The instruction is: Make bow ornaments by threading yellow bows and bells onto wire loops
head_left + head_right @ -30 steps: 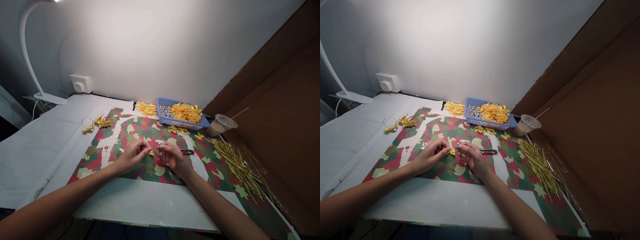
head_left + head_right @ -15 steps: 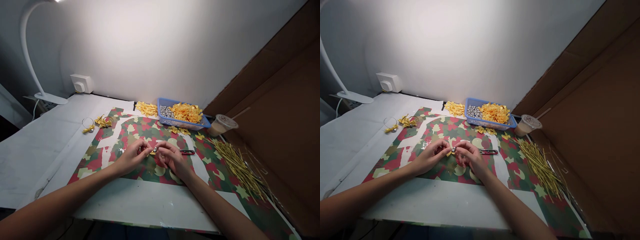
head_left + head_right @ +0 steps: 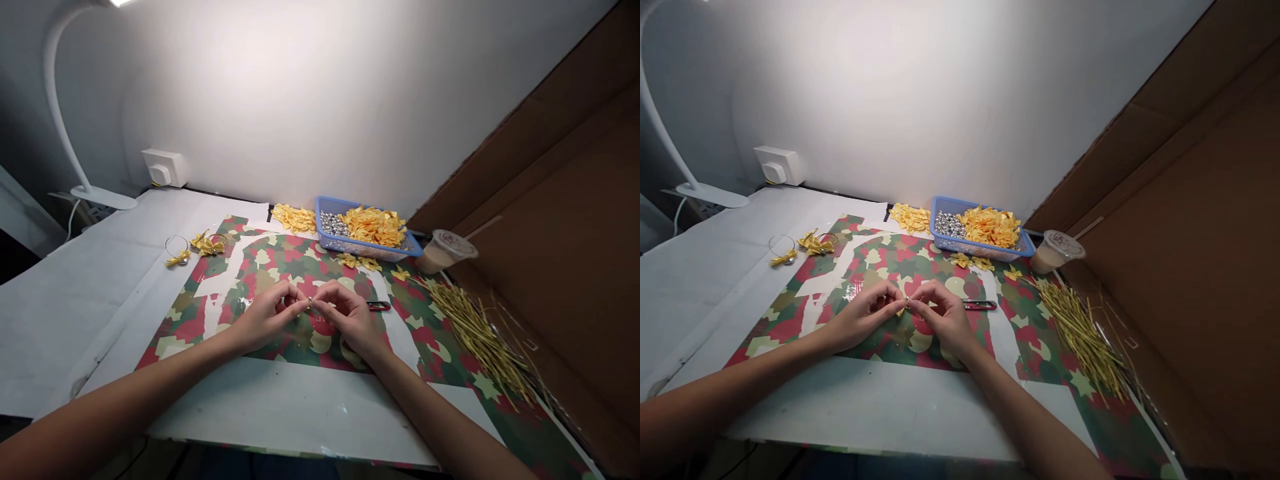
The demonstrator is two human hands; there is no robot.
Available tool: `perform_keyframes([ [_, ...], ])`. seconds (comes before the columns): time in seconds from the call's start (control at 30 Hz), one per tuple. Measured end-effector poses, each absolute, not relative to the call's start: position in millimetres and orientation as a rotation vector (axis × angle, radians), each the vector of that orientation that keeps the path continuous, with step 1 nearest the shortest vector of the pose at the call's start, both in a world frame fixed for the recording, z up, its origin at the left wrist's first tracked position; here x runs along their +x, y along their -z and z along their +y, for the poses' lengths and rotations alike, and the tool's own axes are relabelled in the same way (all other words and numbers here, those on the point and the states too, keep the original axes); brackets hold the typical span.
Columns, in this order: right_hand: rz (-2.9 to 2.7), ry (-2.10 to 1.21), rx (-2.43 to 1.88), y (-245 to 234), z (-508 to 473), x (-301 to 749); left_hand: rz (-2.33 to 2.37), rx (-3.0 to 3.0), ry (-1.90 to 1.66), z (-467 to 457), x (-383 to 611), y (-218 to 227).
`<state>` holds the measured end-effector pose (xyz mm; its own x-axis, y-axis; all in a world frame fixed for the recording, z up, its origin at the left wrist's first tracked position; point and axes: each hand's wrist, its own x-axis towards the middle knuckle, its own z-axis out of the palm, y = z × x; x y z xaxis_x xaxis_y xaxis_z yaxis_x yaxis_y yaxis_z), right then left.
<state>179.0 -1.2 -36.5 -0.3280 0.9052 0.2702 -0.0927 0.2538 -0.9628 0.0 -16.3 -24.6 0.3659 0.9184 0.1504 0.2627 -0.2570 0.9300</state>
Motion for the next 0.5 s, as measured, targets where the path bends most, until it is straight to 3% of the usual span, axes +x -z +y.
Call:
perform_keyframes([
  [0.23,-1.529,-1.223,-0.797,33,-4,177,1.459,2.107,-0.818,-10,-9,24],
  [0.5,-1.434,-1.243,-0.847,34,-4,179,1.465,2.239,-0.575,-9,-14,23],
])
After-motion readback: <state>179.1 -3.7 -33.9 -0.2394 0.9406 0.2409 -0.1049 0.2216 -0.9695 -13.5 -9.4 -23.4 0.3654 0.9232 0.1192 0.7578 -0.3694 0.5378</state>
